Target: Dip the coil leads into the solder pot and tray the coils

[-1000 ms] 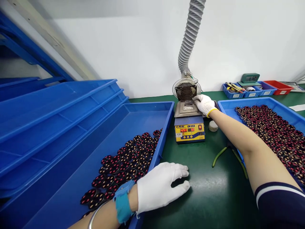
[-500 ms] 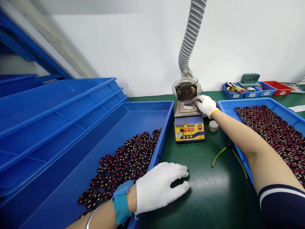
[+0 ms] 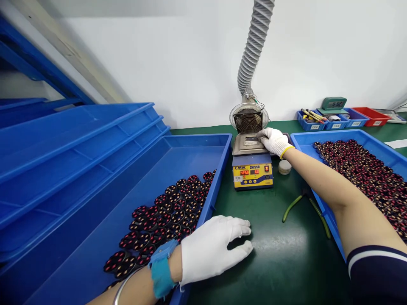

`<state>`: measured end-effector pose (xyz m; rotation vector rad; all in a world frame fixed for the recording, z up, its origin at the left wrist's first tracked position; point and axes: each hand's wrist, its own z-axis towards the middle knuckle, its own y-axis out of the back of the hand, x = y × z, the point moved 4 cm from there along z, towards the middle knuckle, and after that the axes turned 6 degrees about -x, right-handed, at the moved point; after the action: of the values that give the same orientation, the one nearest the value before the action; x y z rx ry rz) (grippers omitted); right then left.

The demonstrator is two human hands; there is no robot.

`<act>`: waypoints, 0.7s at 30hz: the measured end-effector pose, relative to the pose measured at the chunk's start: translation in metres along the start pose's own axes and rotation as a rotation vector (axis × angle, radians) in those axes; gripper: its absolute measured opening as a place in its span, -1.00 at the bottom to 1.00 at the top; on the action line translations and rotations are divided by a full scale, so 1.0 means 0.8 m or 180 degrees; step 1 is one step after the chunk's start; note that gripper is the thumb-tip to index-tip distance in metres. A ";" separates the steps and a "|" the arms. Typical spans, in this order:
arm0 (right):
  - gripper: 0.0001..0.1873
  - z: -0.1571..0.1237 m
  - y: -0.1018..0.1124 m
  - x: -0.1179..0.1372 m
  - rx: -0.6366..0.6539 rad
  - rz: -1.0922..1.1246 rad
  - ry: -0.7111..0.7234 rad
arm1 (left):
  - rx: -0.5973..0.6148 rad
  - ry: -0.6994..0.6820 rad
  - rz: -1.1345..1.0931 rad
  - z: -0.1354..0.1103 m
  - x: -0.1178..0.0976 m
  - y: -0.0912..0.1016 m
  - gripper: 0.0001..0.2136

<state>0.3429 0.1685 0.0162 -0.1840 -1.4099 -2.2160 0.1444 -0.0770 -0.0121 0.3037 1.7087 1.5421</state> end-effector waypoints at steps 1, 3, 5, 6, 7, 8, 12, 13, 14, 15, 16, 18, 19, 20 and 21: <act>-0.64 -0.001 0.000 0.000 0.0016 0.0002 0.0030 | 0.0015 -0.0003 0.0018 0.000 0.000 0.000 -0.63; -0.62 -0.003 0.003 -0.002 0.0036 0.0015 0.0034 | 0.0049 0.0006 0.0065 0.000 0.000 -0.001 -0.62; -0.61 -0.004 0.010 -0.005 -0.0003 -0.0019 -0.0071 | 0.0056 0.0011 0.0084 0.000 0.001 -0.002 -0.62; -0.61 -0.005 0.014 -0.007 -0.0038 -0.0092 -0.0141 | 0.0058 0.0015 0.0084 0.000 0.001 -0.002 -0.62; -0.61 -0.004 0.020 -0.007 -0.0072 -0.0206 -0.0210 | 0.0057 0.0022 0.0080 -0.001 0.001 -0.002 -0.62; -0.61 -0.003 0.026 -0.007 -0.0092 -0.0360 -0.0268 | 0.0055 0.0032 0.0072 -0.001 0.001 -0.002 -0.62; -0.61 0.009 0.048 0.011 0.0076 -0.1109 -0.0102 | 0.0048 0.0063 0.0042 -0.001 0.001 -0.001 -0.62; -0.62 0.013 0.052 0.020 0.0170 -0.1282 0.0031 | 0.0056 0.0062 0.0039 -0.001 0.000 -0.001 -0.62; -0.62 0.017 0.054 0.029 0.0285 -0.1436 0.0175 | 0.0064 0.0060 0.0032 -0.001 0.000 0.000 -0.62; -0.63 0.020 0.056 0.039 0.0413 -0.1565 0.0308 | 0.0070 0.0057 0.0023 -0.001 0.000 0.000 -0.62; -0.63 0.022 0.057 0.050 0.0538 -0.1669 0.0413 | 0.0074 0.0056 0.0014 0.000 -0.001 0.001 -0.63; -0.62 0.025 0.059 0.069 0.0772 -0.1821 0.0525 | 0.0081 0.0054 0.0003 0.000 -0.002 0.002 -0.63; -0.61 0.025 0.060 0.077 0.0869 -0.1875 0.0526 | 0.0086 0.0057 0.0010 0.000 -0.002 0.003 -0.63; -0.61 0.024 0.061 0.084 0.0945 -0.1923 0.0512 | 0.0096 0.0059 0.0027 0.000 -0.003 0.003 -0.64; -0.61 0.023 0.061 0.090 0.1009 -0.1971 0.0481 | 0.0108 0.0060 0.0046 0.000 -0.003 0.004 -0.64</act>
<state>0.3017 0.1438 0.0909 0.5920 -1.8841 -2.3452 0.1449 -0.0780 -0.0082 0.3204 1.7523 1.5323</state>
